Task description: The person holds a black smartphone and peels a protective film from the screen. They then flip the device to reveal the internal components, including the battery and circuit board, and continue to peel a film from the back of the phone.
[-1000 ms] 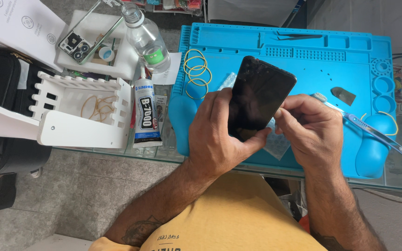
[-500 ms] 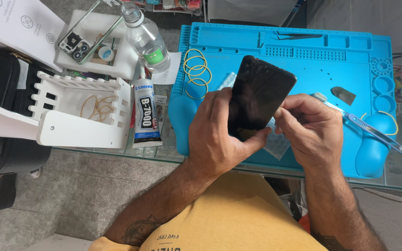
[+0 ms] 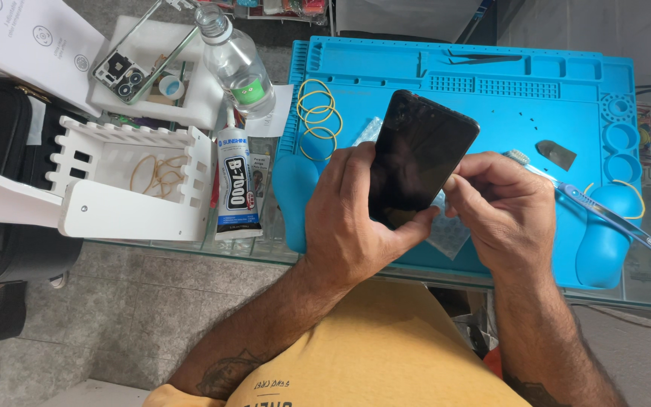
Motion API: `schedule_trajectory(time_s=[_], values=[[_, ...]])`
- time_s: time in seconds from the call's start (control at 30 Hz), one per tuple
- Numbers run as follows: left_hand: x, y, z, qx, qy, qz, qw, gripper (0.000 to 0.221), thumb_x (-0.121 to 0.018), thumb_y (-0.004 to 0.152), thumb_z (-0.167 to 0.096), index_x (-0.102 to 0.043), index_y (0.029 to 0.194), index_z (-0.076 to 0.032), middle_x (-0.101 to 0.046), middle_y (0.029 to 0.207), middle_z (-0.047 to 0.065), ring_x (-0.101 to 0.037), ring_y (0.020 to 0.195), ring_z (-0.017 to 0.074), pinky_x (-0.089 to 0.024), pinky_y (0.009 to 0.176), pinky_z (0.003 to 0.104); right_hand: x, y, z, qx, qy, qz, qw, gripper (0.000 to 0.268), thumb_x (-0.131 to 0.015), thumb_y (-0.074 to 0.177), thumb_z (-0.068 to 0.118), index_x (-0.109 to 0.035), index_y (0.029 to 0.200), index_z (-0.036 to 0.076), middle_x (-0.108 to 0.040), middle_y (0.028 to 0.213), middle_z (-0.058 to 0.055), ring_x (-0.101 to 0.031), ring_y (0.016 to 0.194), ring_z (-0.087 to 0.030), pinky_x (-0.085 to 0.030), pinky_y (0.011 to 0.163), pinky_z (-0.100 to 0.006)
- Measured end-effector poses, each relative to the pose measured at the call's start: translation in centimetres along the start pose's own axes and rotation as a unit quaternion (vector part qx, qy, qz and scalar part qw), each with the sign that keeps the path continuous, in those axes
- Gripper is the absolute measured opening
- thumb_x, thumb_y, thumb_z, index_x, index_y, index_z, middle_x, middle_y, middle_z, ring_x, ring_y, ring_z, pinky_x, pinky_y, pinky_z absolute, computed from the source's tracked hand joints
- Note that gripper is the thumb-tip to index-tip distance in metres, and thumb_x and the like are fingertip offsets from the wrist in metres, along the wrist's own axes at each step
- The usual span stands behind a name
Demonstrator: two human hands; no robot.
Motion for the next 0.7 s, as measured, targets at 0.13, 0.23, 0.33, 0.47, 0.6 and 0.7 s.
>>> schedule_trajectory(time_s=[0.13,0.23,0.33,0.47,0.6,0.7], values=[[0.04,-0.05,0.01,0.001,-0.002,-0.005,1.000,0.084,-0.097,0.077,-0.039,-0.055,0.134,0.006,-0.066,0.114,0.019,-0.068,0.101,0.0380,-0.060,0.088,0.047,0.01,0.02,0.01,0.006,-0.004,0.004,1.000,0.012,-0.076,0.110,0.016,-0.075,0.108,0.004,-0.069,0.080,-0.003,-0.061,0.068,-0.008,-0.050,0.064,-0.022],[-0.03,-0.11,0.11,0.003,-0.002,-0.004,1.000,0.085,-0.098,0.077,-0.040,-0.055,0.135,0.006,-0.066,0.114,0.020,-0.068,0.101,0.0383,-0.060,0.089,0.047,0.02,0.01,-0.21,0.005,0.002,0.004,1.000,0.012,-0.076,0.110,0.015,-0.074,0.108,0.003,-0.069,0.078,-0.004,-0.061,0.067,-0.008,-0.050,0.064,-0.022],[-0.03,-0.08,0.09,0.006,-0.003,-0.001,1.000,0.084,-0.097,0.076,-0.040,-0.055,0.134,0.005,-0.066,0.114,0.019,-0.068,0.101,0.0380,-0.059,0.089,0.047,0.07,-0.02,-0.36,0.000,0.012,0.004,1.000,0.011,-0.075,0.110,0.014,-0.073,0.108,0.003,-0.069,0.078,-0.004,-0.062,0.067,-0.008,-0.050,0.064,-0.022],[0.06,-0.05,0.02,-0.001,-0.004,-0.004,1.000,0.084,-0.098,0.077,-0.039,-0.055,0.134,0.006,-0.066,0.115,0.020,-0.068,0.102,0.0383,-0.060,0.090,0.047,0.06,-0.02,-0.40,-0.004,0.010,0.004,1.000,0.011,-0.075,0.110,0.013,-0.072,0.106,0.003,-0.068,0.078,-0.005,-0.062,0.067,-0.008,-0.050,0.063,-0.021],[0.03,-0.04,0.09,0.002,-0.007,0.000,1.000,0.085,-0.098,0.076,-0.039,-0.055,0.134,0.006,-0.066,0.114,0.019,-0.068,0.102,0.0379,-0.060,0.089,0.047,-0.03,0.07,0.00,0.007,-0.001,0.006,1.000,0.009,-0.074,0.111,0.011,-0.074,0.106,0.003,-0.069,0.078,-0.005,-0.062,0.067,-0.008,-0.051,0.064,-0.023],[0.02,0.01,0.12,0.009,-0.007,0.004,1.000,0.087,-0.099,0.075,-0.040,-0.055,0.134,0.005,-0.067,0.115,0.019,-0.069,0.102,0.0385,-0.060,0.089,0.047,-0.03,0.05,0.32,0.008,-0.007,0.009,1.000,0.010,-0.074,0.111,0.013,-0.075,0.108,0.003,-0.070,0.079,-0.005,-0.063,0.068,-0.008,-0.051,0.065,-0.023]])
Point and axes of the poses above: each hand's wrist, its own y-axis towards the middle knuckle, its own x-axis out of the back of the hand, z = x × y, the point moved 7 cm from there along y, towards the middle knuckle
